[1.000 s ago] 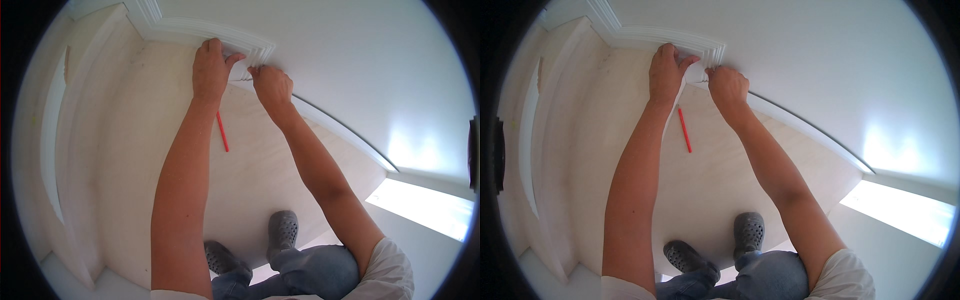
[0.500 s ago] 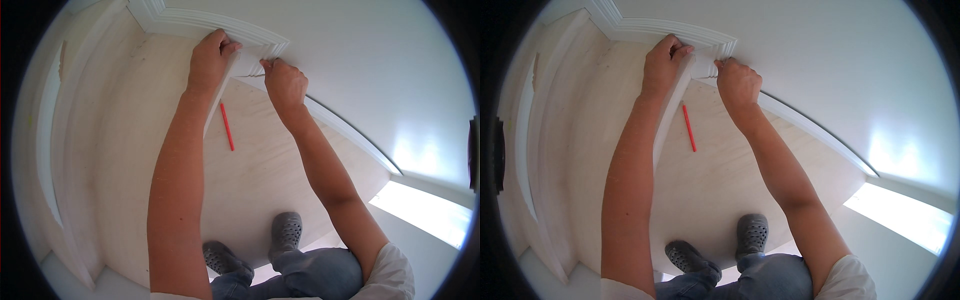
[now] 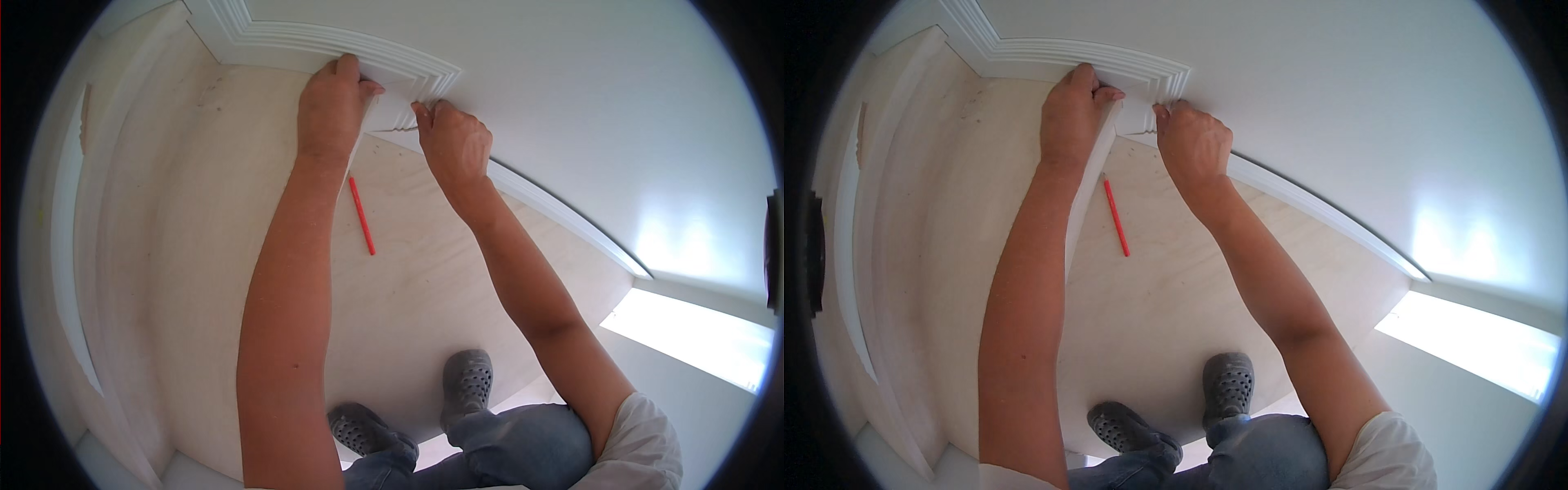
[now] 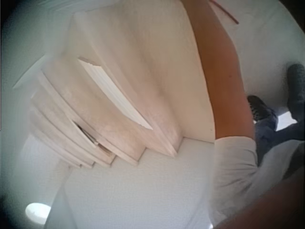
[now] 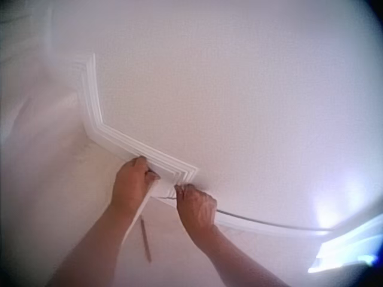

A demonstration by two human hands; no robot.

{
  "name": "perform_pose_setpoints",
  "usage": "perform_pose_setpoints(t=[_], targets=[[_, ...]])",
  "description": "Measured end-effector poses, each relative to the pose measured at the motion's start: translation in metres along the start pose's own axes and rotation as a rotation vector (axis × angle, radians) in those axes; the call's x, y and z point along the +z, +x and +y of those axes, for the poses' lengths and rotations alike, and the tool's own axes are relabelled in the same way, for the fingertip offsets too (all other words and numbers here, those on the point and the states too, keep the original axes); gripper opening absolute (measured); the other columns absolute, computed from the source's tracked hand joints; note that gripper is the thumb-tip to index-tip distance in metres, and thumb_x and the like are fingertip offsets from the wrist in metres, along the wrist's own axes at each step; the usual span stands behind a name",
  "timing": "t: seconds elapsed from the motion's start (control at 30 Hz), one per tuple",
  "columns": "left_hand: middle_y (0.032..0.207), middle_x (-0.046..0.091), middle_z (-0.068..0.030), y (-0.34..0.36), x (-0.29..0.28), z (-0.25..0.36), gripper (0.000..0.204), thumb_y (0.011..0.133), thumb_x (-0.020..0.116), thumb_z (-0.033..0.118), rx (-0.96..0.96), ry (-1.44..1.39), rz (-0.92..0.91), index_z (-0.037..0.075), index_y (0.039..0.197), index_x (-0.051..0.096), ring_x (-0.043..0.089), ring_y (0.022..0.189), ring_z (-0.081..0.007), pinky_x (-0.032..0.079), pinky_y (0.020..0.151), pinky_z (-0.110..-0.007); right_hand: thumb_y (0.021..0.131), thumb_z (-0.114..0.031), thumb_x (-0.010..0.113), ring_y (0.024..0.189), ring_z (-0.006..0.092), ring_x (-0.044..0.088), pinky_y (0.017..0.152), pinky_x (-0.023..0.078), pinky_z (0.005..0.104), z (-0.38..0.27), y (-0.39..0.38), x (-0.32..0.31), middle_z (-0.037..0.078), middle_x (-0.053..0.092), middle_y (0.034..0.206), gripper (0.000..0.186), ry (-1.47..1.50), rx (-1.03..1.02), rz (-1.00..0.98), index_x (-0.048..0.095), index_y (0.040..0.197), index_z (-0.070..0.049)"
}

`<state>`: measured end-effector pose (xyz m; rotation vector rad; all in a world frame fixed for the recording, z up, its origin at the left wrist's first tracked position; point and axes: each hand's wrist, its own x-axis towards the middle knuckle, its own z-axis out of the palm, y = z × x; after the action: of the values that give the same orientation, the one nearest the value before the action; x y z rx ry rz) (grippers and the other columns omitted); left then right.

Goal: Measuring, marking, cutting, and fitting decorative molding onto a staircase wall.

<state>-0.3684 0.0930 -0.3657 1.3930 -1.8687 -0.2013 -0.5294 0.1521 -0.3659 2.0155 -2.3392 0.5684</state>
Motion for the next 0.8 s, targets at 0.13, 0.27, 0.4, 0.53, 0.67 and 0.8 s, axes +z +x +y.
perform_pose_setpoints(t=[0.13,0.27,0.4,0.53,0.67,0.8], targets=[[0.083,0.064,-0.0156,-0.002,0.002,-0.001,0.036,0.082,0.080,0.025,0.031,0.048,0.023,0.000,0.085,0.054,0.063,0.077,-0.0355,0.051,0.069,-0.046,0.097,-0.036,0.064,0.059,0.0331,0.067,0.055,0.053,0.0418,-0.001,-0.004,0.000,0.015,0.067,0.064,0.040,0.030,0.005,0.048,0.065,0.070,-0.007],[0.084,0.064,-0.0164,-0.006,0.004,-0.001,0.036,0.084,0.079,0.025,-0.019,0.053,-0.029,0.000,0.084,0.053,0.063,0.078,-0.0355,0.051,0.069,-0.046,0.097,-0.037,0.064,0.058,0.0325,0.067,0.053,0.051,0.0415,0.001,-0.007,0.007,0.014,0.066,0.061,0.040,0.021,0.001,0.055,0.065,0.069,-0.008],[0.086,0.065,-0.0167,-0.009,-0.011,0.008,0.038,0.083,0.081,0.027,-0.016,0.043,-0.087,0.000,0.087,0.055,0.064,0.081,-0.0350,0.053,0.072,-0.044,0.097,-0.038,0.064,0.057,0.0316,0.067,0.051,0.051,0.0410,0.000,-0.009,0.006,0.013,0.066,0.061,0.041,0.006,0.010,0.039,0.065,0.069,-0.008],[0.081,0.065,-0.0150,-0.007,-0.007,0.008,0.045,0.077,0.085,0.033,0.051,0.139,-0.046,0.000,0.086,0.055,0.066,0.078,-0.0316,0.056,0.069,-0.041,0.097,-0.037,0.063,0.057,0.0326,0.066,0.052,0.050,0.0420,0.007,-0.004,0.010,0.013,0.066,0.062,0.041,0.025,-0.008,0.054,0.065,0.069,-0.007],[0.077,0.064,-0.0135,-0.001,0.000,0.006,0.048,0.078,0.085,0.039,0.050,0.144,-0.061,0.001,0.082,0.056,0.063,0.071,-0.0323,0.053,0.066,-0.041,0.099,-0.034,0.060,0.061,0.0351,0.067,0.057,0.052,0.0442,0.027,-0.015,0.013,0.013,0.068,0.067,0.038,0.371,0.020,0.058,0.066,0.076,-0.005],[0.076,0.065,-0.0117,0.000,0.003,0.001,0.049,0.078,0.085,0.041,0.046,0.177,-0.043,0.002,0.082,0.056,0.064,0.070,-0.0308,0.054,0.066,-0.040,0.100,-0.038,0.058,0.073,0.0352,0.069,0.069,0.053,0.0459,0.058,-0.059,0.038,0.016,0.069,0.072,0.040,0.562,0.313,-0.187,0.071,0.087,-0.003]])
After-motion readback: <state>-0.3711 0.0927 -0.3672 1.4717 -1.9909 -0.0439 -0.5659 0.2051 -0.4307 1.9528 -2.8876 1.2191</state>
